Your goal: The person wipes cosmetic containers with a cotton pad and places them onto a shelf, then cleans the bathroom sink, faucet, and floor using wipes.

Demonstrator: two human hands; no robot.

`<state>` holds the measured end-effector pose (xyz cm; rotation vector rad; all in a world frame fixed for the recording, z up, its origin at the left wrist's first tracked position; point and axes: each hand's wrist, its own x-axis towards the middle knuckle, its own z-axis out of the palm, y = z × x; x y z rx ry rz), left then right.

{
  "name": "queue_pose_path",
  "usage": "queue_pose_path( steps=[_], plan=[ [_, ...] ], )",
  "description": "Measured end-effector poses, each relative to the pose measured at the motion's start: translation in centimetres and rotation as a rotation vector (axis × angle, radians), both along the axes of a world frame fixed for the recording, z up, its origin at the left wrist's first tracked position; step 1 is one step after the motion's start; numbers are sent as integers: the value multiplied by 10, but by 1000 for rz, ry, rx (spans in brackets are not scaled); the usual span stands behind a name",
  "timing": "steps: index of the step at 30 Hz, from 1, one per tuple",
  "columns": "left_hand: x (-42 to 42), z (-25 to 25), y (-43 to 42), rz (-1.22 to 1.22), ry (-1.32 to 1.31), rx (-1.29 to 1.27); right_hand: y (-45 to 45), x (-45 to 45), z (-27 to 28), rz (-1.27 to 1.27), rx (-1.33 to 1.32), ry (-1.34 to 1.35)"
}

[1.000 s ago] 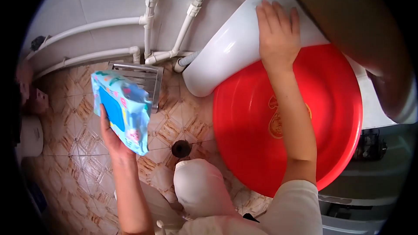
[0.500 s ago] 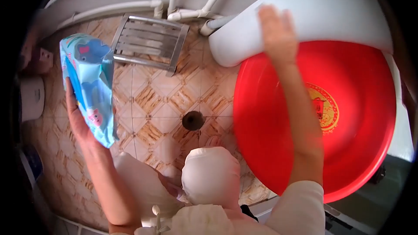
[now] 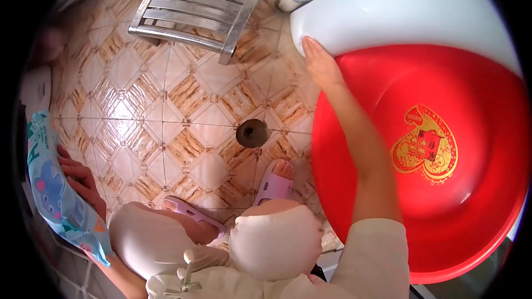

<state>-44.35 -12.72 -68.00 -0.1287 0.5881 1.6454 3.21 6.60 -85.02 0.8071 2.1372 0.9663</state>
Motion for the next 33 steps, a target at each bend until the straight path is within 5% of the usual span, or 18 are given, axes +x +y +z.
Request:
queue_pose_path(
  steps=[2,6,8,14,17,24,29,33],
  plan=[
    [-9,-7,-8,-86,-304,81,15,6,15,-2,53,97],
    [-5,-2,-10,-155,-376,73,33,-31,108,-84,363,145],
    [-3,-2,-7,-179,-371,88,39,-41,120,-198,428,394],
    [9,-3,-6,-138,-375,52,28,-32,5,-241,199,26],
    [3,3,-11,-140,-340,56,30,-35,1,-157,57,-89],
    [-12,1,-19,-157,-323,59,47,-50,86,-195,382,486],
    [2,5,-12,-175,-353,40,30,-41,4,-256,142,8],
    [-5,6,-17,-156,-333,69,39,-50,5,-276,79,-63]
  ],
)
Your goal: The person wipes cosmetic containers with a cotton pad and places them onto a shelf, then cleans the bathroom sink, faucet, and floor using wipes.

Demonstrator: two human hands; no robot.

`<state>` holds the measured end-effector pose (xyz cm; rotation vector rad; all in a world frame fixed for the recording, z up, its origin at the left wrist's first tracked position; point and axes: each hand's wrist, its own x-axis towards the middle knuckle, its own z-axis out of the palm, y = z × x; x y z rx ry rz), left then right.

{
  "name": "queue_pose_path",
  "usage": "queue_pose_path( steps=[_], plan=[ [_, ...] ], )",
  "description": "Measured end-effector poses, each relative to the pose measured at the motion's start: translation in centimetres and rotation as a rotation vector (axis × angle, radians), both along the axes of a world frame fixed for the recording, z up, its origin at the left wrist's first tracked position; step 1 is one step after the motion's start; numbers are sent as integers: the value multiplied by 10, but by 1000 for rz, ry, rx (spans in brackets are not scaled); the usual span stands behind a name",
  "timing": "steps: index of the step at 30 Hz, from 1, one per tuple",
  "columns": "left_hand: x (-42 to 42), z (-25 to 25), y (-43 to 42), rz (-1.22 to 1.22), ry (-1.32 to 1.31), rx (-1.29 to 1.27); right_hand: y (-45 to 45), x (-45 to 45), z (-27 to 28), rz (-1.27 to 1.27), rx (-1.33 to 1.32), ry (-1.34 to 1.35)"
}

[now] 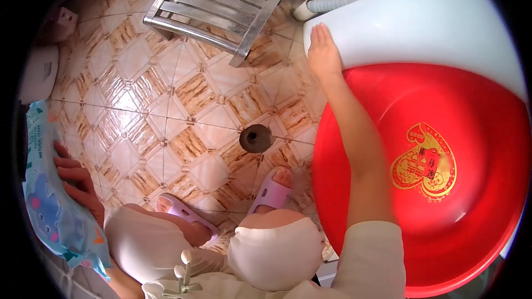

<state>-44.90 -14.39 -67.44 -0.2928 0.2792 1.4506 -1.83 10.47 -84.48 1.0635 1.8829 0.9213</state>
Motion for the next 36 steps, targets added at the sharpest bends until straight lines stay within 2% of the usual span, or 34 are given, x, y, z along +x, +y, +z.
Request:
queue_pose_path(
  steps=[2,3,7,9,13,15,16,18,22,25,29,33,34,36],
  plan=[
    [-2,0,-1,-1,-6,11,13,-1,12,85,100,54],
    [-2,0,1,-19,3,2,20,-1,6,92,135,-14],
    [8,5,3,-7,42,-74,7,-1,-7,61,116,10],
    [2,2,1,-18,41,-60,-16,16,-22,91,42,32],
    [-1,3,-4,-1,27,-30,-38,56,-13,238,-79,8],
    [-5,3,-8,0,43,-9,-29,74,-9,409,-125,208],
    [-9,1,-8,-10,54,-5,-24,63,4,406,-124,211],
    [-18,-5,-6,-32,54,5,-17,29,44,253,202,211],
    [-7,-6,2,-26,13,-26,-19,37,43,190,278,362],
    [7,-4,8,-40,35,-9,-38,62,-6,424,0,154],
    [4,-7,8,-31,42,-16,-29,65,0,460,-69,301],
    [-4,-13,9,-64,26,16,-30,39,84,320,556,556],
    [-4,-13,10,-68,21,15,-36,36,98,316,555,551],
    [-3,-14,11,-66,20,18,-44,34,115,289,890,542]
  ],
)
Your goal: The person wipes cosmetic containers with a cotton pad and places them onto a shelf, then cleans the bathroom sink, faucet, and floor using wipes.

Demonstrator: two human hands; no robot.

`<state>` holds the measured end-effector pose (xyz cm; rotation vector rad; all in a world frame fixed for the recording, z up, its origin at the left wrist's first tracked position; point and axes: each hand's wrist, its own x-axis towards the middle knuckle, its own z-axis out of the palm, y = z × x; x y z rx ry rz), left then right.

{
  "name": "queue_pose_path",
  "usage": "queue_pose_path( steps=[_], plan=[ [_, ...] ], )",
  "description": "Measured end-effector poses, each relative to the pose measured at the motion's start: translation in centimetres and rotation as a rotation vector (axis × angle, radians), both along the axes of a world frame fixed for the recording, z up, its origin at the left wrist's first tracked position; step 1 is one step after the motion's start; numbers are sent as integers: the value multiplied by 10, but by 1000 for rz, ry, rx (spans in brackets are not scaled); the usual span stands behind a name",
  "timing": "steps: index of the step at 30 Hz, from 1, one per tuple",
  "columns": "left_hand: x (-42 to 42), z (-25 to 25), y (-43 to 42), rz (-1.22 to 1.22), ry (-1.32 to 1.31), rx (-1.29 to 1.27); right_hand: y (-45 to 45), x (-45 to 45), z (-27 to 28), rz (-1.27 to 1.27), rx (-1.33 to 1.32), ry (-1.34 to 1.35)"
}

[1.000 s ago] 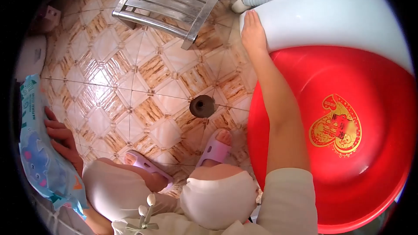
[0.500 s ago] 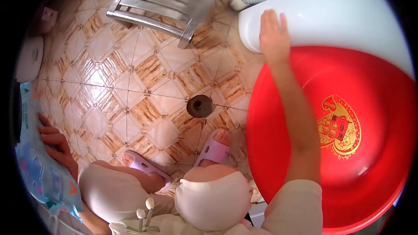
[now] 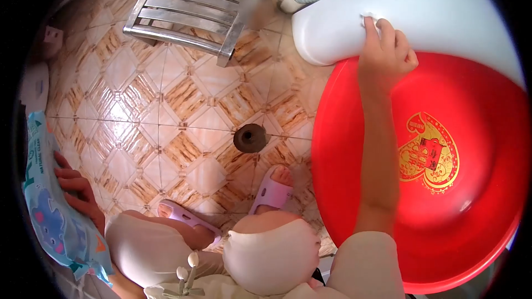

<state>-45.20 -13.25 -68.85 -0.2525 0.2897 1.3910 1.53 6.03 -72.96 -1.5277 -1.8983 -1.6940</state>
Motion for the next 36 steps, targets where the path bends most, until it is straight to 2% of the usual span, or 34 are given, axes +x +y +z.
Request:
queue_pose_path(
  steps=[1,3,7,10,12,14,15,17,18,20,22,23,24,25,27,29,33,34,36],
  plan=[
    [1,-1,0,2,1,3,-1,5,-3,-4,1,-5],
    [4,-3,0,12,-31,10,0,20,-27,74,-230,23],
    [4,-4,2,-13,-68,1,5,28,-103,283,-501,-63],
    [-2,-9,-2,-35,-123,-12,8,16,-113,261,-612,-84],
    [-6,-7,-9,-45,-140,-45,6,19,-93,250,-623,-98],
    [-6,0,-25,78,816,-96,1,17,-62,195,-380,20],
    [-6,5,-20,201,664,-365,-2,12,-46,199,-375,22],
    [-3,9,-18,183,686,-356,-9,4,-24,150,-40,100],
    [7,11,-11,208,694,-368,-8,8,-28,151,-31,106],
    [26,19,-1,223,695,-424,-5,18,-56,126,-288,87],
    [53,35,11,102,615,-406,5,20,-90,235,-419,-34],
    [58,37,10,58,583,-382,8,19,-103,236,-410,-30],
    [63,40,10,10,550,-358,10,15,-109,227,-523,-93],
    [75,47,11,62,624,-414,10,14,-111,215,-635,-159],
    [73,53,13,-63,607,-382,9,16,-95,198,-621,-158],
    [77,63,18,-181,611,-352,5,14,-57,180,-600,-177],
    [97,85,47,-375,742,-245,-18,18,58,120,-47,-46],
    [99,79,54,-409,730,-205,-24,17,86,109,-32,-82],
    [110,76,69,-478,705,-170,-32,12,129,86,279,16]
  ],
)
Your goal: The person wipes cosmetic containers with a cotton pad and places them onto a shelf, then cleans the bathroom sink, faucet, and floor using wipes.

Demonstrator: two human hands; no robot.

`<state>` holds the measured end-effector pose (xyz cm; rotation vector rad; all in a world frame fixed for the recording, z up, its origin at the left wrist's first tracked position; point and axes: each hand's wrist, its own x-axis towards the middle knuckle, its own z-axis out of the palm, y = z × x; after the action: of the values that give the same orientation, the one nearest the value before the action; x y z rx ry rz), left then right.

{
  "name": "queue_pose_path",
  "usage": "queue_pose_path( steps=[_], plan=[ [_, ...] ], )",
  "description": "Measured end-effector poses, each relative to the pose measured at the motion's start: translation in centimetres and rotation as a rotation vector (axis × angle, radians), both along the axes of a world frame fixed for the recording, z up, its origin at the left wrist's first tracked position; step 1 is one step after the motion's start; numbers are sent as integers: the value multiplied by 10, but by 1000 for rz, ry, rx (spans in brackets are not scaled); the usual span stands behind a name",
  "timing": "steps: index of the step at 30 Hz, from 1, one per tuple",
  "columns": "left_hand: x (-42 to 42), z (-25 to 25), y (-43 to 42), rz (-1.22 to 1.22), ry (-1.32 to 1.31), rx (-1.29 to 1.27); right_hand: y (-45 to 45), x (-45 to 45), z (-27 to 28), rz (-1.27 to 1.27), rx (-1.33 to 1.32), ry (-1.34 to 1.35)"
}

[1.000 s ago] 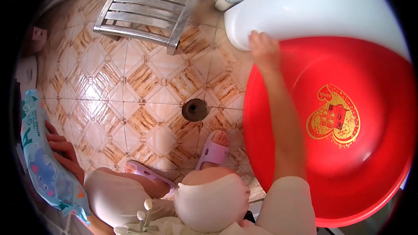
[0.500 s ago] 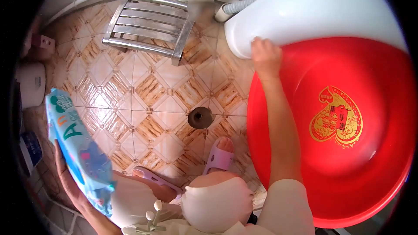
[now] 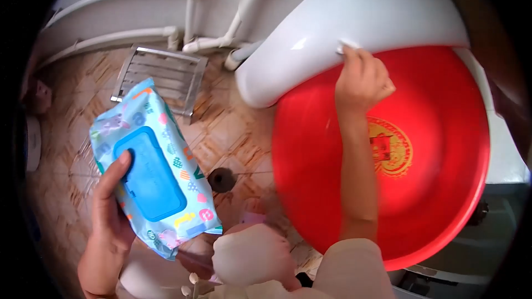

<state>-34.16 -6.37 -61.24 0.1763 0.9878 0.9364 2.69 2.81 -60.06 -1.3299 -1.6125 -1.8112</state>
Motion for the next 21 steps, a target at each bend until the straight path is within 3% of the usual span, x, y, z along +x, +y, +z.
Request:
queue_pose_path(
  steps=[3,7,10,13,16,18,21],
  plan=[
    [16,-6,2,-100,-111,-1,7,14,4,150,0,128],
    [24,-10,-6,-196,-84,91,13,10,-48,207,-288,99],
    [23,-18,-3,-218,-68,59,4,8,-26,263,-434,129],
    [17,-27,0,-171,-55,90,0,17,34,331,-59,217],
    [16,-29,0,-115,-12,129,-9,6,88,579,197,630],
    [15,-27,0,-146,-19,131,3,8,92,863,267,838],
    [15,-22,-1,-175,-9,99,12,-7,55,598,296,608]
  ],
)
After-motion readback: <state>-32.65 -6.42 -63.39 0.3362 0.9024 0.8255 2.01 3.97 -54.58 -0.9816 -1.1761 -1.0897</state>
